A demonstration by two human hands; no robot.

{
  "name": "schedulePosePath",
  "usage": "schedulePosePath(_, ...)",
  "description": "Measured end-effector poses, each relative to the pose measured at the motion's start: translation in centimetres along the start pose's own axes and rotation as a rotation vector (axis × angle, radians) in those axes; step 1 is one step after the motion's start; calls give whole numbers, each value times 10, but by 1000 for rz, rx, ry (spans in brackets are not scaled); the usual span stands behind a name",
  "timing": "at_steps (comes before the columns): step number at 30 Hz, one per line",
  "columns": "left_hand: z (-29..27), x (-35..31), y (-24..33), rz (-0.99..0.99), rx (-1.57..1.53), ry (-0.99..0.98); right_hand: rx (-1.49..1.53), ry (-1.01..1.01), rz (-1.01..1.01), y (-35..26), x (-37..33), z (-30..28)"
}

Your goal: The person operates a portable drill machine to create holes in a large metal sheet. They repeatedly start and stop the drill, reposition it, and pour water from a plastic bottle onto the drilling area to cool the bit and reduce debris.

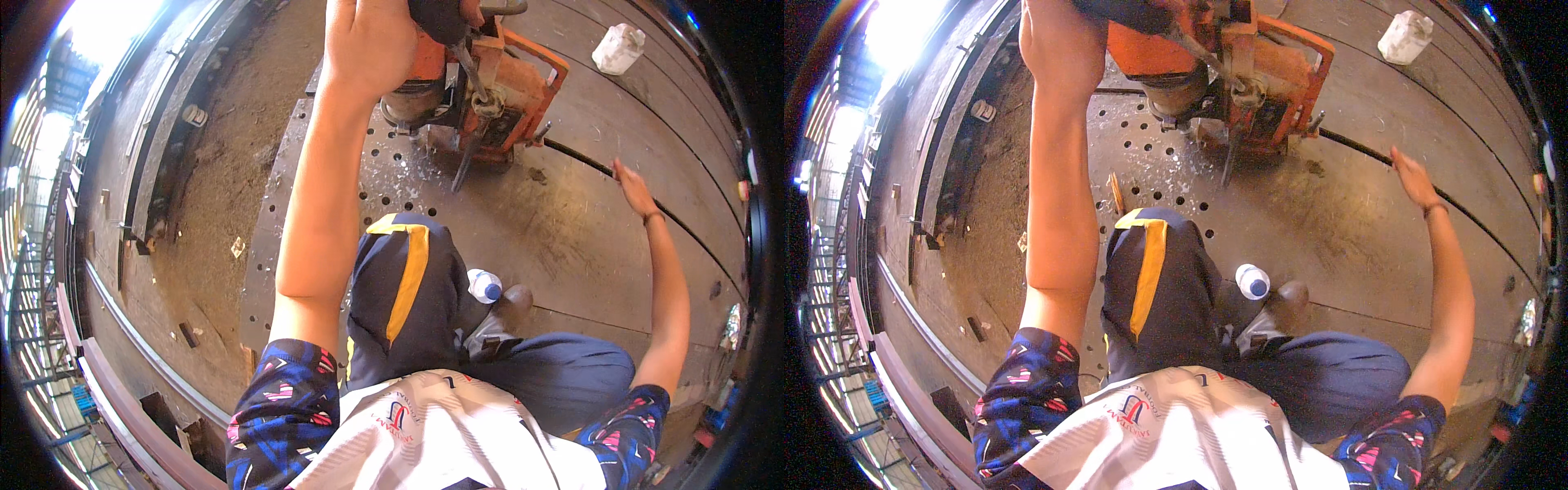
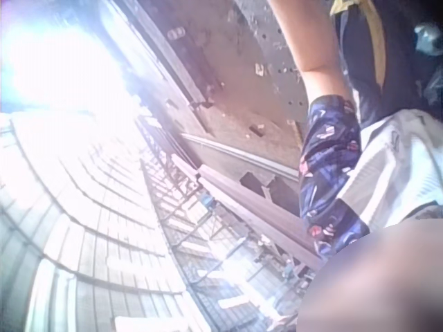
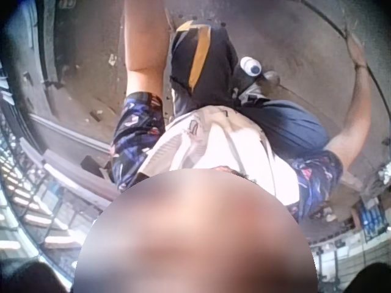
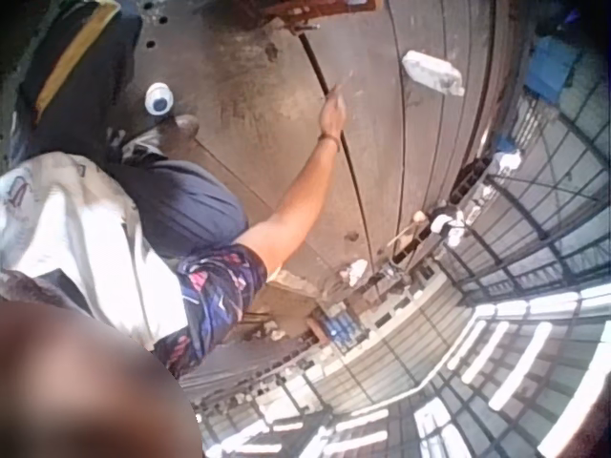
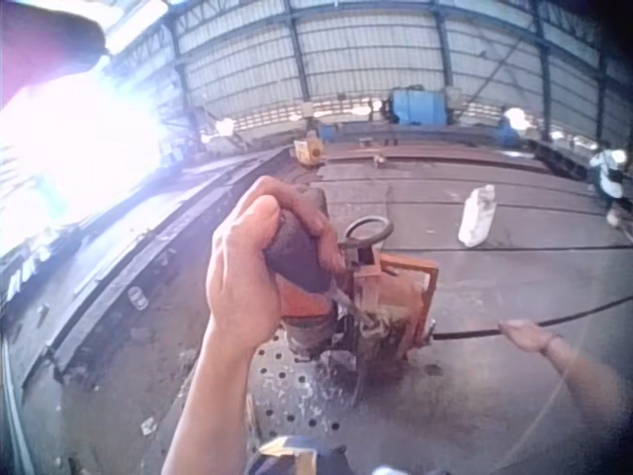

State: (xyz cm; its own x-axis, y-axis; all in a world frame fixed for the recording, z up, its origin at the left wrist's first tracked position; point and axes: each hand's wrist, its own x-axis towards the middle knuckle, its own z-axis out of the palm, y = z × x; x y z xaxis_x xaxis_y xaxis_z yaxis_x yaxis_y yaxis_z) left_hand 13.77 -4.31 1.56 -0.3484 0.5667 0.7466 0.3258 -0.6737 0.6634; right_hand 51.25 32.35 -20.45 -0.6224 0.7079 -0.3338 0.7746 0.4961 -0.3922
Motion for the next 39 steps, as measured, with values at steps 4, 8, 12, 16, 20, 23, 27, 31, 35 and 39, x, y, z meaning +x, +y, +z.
schedulePosePath(4,-3,0,1,-69,-79,7,-48,-105,124,35,-62,36)
schedulePosePath(8,-3,-1,-4,-26,-35,-2,-170,-229,181,72,-98,105)
schedulePosePath(12,-21,-15,4,-52,120,105,-318,-696,-23,-19,-139,126)
schedulePosePath(16,-40,-34,14,-88,311,199,-274,-682,-67,5,-137,144)
schedulePosePath(20,-72,-48,4,-118,230,193,-254,-600,43,26,-119,135)
schedulePosePath(23,-79,-54,12,-149,380,145,-322,-595,70,26,-114,136)
schedulePosePath(27,-86,-61,14,-141,479,168,-364,-614,-21,13,-113,141)
schedulePosePath(31,-90,-62,13,-116,519,175,-278,-618,-23,-14,-110,137)
schedulePosePath(35,-89,-64,12,-139,461,187,-334,-579,-42,-8,-102,142)
schedulePosePath(39,-93,-66,5,-123,428,213,-329,-553,-67,-14,-99,140)
